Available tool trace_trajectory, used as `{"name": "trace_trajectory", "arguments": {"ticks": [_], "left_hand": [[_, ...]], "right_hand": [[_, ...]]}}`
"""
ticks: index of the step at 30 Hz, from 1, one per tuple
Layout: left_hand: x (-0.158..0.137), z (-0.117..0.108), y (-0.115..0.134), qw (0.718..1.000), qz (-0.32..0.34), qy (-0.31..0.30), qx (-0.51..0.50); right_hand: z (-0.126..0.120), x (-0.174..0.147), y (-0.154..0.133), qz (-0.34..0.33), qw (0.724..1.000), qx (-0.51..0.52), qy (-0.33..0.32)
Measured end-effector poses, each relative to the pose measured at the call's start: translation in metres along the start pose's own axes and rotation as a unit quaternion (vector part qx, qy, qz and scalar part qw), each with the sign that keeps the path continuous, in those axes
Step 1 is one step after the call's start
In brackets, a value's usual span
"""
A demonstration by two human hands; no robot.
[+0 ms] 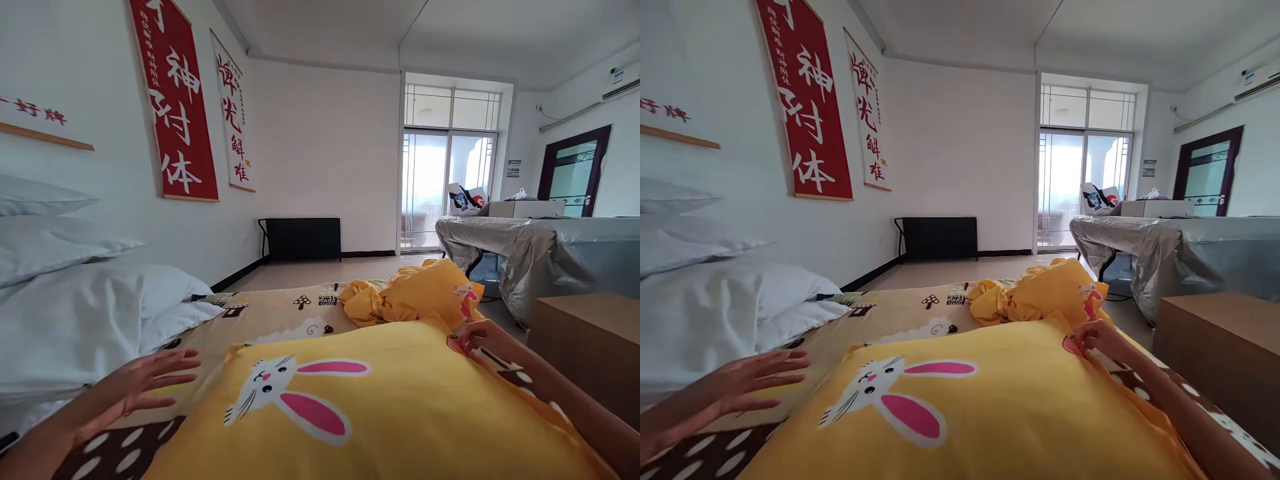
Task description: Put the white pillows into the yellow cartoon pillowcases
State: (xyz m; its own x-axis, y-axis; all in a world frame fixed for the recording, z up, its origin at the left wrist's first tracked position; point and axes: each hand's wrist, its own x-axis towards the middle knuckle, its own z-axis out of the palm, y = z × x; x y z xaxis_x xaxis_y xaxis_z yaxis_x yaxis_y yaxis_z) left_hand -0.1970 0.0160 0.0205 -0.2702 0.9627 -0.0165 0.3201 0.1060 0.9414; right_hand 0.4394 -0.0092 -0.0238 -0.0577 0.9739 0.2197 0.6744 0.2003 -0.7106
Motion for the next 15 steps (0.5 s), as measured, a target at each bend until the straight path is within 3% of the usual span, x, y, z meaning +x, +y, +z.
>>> {"name": "trace_trajectory", "arguments": {"ticks": [2,3,4,6,9,12,15], "left_hand": [[-0.002,-0.009,0.02,0.998,0.014,-0.031,0.061],[-0.004,-0.005,0.036,0.993,0.022,-0.062,0.1],[-0.005,0.006,0.056,0.985,0.029,-0.097,0.141],[-0.005,0.049,0.094,0.945,0.065,-0.148,0.284],[0.002,0.146,0.124,0.901,0.066,-0.18,0.39],[0.016,0.233,0.112,0.863,0.088,-0.187,0.461],[0.029,0.275,0.076,0.841,0.116,-0.227,0.478]], "right_hand": [[0.005,0.013,-0.014,-0.017,0.996,-0.058,-0.07],[0.012,0.023,-0.027,-0.03,0.991,-0.087,-0.093],[0.021,0.033,-0.044,-0.064,0.973,-0.182,-0.123],[0.051,0.057,-0.083,-0.087,0.957,-0.239,-0.138],[0.114,0.094,-0.139,-0.1,0.941,-0.278,-0.166],[0.172,0.118,-0.165,-0.107,0.931,-0.294,-0.186],[0.2,0.13,-0.15,-0.119,0.93,-0.282,-0.202]]}}
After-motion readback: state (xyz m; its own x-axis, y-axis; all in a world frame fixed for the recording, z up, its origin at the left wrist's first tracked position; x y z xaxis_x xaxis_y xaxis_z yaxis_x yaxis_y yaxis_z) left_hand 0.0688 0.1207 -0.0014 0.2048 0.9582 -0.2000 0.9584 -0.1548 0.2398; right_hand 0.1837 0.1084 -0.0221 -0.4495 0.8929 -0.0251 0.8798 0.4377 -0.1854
